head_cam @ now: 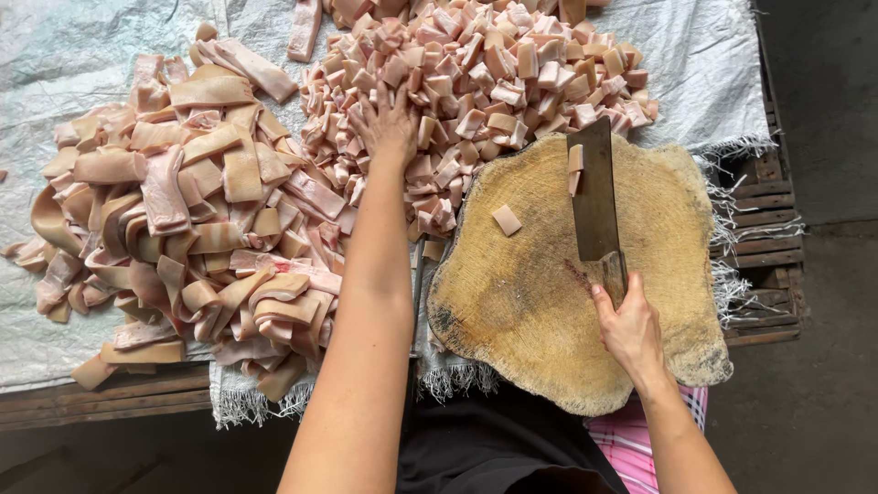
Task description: The person sits on the floor and uses a large cleaver to chop strips of raw pork belly into small cubes on a wooden cutting board. They hold the meat strips with their left hand and slice them with their right hand, moving the finished pieces to a pile on the board.
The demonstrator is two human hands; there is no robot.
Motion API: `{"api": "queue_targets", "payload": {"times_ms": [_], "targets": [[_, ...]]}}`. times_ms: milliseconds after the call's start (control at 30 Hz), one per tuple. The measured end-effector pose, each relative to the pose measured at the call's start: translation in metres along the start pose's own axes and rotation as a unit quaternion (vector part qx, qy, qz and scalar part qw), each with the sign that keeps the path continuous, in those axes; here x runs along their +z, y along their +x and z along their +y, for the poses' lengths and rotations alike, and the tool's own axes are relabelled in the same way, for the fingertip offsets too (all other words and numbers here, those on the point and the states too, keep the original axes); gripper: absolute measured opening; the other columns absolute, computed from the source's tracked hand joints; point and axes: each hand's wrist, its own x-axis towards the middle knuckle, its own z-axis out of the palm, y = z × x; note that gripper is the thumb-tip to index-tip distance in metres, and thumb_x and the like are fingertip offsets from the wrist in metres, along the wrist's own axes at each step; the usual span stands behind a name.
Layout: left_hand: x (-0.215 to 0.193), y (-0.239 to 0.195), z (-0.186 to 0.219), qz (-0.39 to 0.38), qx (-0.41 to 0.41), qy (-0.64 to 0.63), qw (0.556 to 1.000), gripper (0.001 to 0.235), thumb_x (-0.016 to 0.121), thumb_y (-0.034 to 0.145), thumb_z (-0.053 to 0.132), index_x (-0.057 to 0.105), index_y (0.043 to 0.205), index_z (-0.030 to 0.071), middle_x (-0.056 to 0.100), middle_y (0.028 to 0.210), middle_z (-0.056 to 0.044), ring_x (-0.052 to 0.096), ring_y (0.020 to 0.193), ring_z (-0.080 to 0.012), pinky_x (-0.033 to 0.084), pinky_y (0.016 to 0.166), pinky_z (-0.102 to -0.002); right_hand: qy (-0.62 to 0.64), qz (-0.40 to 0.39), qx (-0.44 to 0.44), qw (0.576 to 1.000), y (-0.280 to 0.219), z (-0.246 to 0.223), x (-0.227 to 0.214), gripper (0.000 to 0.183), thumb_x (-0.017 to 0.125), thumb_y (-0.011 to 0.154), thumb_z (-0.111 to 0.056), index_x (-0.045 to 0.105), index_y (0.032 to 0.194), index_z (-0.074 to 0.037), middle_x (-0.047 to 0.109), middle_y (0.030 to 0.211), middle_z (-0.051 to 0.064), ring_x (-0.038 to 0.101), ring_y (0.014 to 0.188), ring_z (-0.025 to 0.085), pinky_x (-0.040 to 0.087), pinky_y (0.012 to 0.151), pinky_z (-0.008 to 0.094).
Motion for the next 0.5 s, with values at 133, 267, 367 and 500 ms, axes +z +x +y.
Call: {"api": "queue_targets", "payload": {"times_ms": [133, 267, 367, 500], "targets": [[-0.04, -0.023, 0.028, 0.025, -0.01, -0.055, 0.998, 0.045, 0.057, 0.098, 0.018, 0.057, 0.141, 0.03, 0.007, 0.168, -0.02, 0.0, 0.153, -0.0503, -0.005, 0.12, -0.064, 0.02, 0.002, -0.015, 1.0, 0.003, 0.005, 0.003, 0.069, 0.055, 0.1, -0.034, 0.03, 0.148, 0.008, 0.065, 0.06, 0.018, 0.068, 0.05, 0.029, 0.058, 0.052, 0.045], [-0.013, -0.122, 0.075, 0.14, 0.176, -0.082, 0.971, 0.03, 0.063, 0.097, 0.017, 0.07, 0.127, 0.015, 0.058, 0.129, -0.019, 0.05, 0.123, -0.0337, 0.037, 0.113, -0.057, 0.028, -0.003, -0.03, 0.999, 0.001, 0.011, 0.007, 0.065, 0.053, 0.101, -0.034, 0.032, 0.146, 0.009, 0.066, 0.065, 0.019, 0.069, 0.053, 0.033, 0.058, 0.053, 0.048], [0.012, -0.183, 0.091, -0.036, 0.216, -0.099, 0.971, 0.036, 0.065, 0.104, 0.027, 0.061, 0.136, 0.011, 0.058, 0.124, -0.016, 0.057, 0.111, -0.0284, 0.055, 0.094, -0.04, -0.008, 0.017, -0.06, 0.998, 0.004, 0.017, 0.01, 0.065, 0.055, 0.102, -0.033, 0.032, 0.147, 0.009, 0.067, 0.067, 0.022, 0.07, 0.059, 0.035, 0.058, 0.056, 0.049], [0.023, -0.202, 0.089, 0.006, 0.235, -0.108, 0.966, 0.067, 0.074, 0.089, 0.035, 0.048, 0.147, 0.014, 0.051, 0.136, -0.021, 0.058, 0.112, -0.0312, 0.055, 0.092, -0.042, -0.022, 0.037, -0.107, 0.993, 0.011, 0.027, 0.016, 0.059, 0.057, 0.103, -0.033, 0.037, 0.141, 0.008, 0.068, 0.072, 0.024, 0.07, 0.063, 0.039, 0.058, 0.06, 0.05]]}}
